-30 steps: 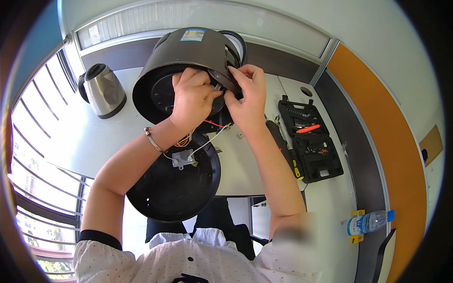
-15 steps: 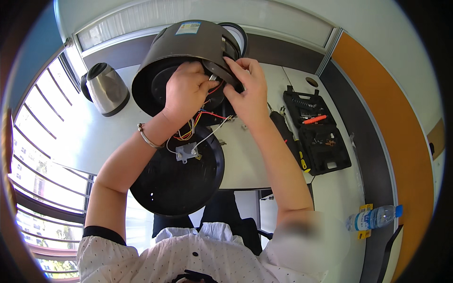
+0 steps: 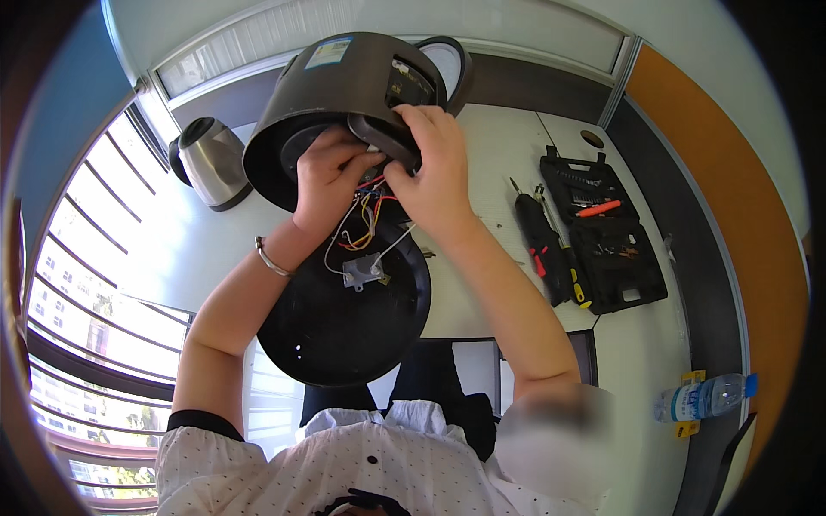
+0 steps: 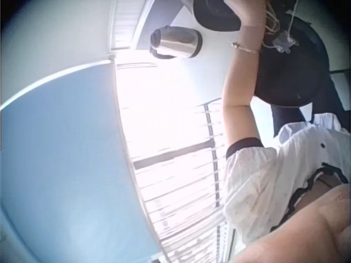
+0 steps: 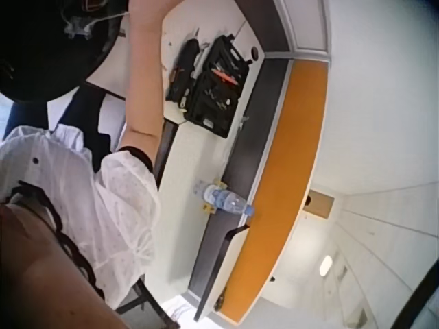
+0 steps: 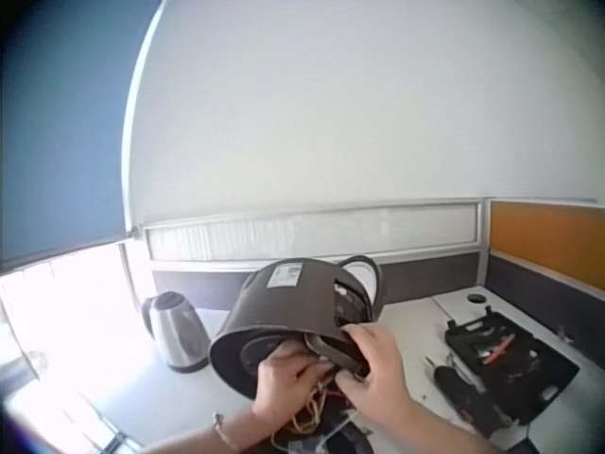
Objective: The person is repairing a small kitchen appliance, likely a rice cooker. They are seen manipulating internal wires and components with their hands, attempting to connect or fix the electrical system inside the device's casing.
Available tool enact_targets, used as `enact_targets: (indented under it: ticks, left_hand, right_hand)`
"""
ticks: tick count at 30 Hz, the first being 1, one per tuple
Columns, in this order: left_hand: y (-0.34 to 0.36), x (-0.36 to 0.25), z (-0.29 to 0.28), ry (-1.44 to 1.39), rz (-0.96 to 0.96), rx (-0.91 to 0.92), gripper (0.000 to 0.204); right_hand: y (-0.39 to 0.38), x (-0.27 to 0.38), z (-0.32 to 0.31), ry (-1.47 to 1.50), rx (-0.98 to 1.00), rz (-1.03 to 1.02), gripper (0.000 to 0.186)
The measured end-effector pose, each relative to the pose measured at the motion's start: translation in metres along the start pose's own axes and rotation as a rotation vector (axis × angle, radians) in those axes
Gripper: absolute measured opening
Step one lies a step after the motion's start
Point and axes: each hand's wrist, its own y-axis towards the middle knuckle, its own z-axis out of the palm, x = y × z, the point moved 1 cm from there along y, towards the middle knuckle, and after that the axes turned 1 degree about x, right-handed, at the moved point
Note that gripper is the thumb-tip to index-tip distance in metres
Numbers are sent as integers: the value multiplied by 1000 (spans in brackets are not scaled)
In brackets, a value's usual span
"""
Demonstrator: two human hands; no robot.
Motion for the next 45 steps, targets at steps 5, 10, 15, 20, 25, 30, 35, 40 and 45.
enact_targets:
  ticks: [5, 10, 15, 20, 25, 30, 35, 40, 45]
  left_hand:
    - [-3, -7, 1, -40, 21, -15, 9]
    - [-3, -12, 11, -33, 5, -10, 8]
    - [-5, -20, 23, -8, 38, -34, 6]
    - [-6, -26, 25, -1, 62, -27, 7]
    - [-11, -31, 22, 32, 142, 31, 9]
    - [-16, -35, 22, 64, 171, 97, 11]
    - [-19, -39, 19, 70, 181, 139, 12]
    - [-21, -42, 24, 112, 161, 162, 10]
    - [-24, -49, 30, 180, 125, 155, 9]
  right_hand:
    - [-8, 1, -3, 67, -13, 7, 50]
    - [-19, -2, -10, 44, -36, 21, 54]
    - [-28, -5, -18, 54, -89, 41, 60]
    - [-35, -1, -21, 168, -140, 134, 58]
    - [-53, 0, -17, 285, -210, 180, 55]
    - [-66, 8, -18, 245, -254, 200, 50]
    - [-78, 13, -16, 313, -343, 254, 51]
    - [-79, 16, -22, 152, -390, 223, 47]
    - [-82, 13, -26, 82, -414, 207, 46]
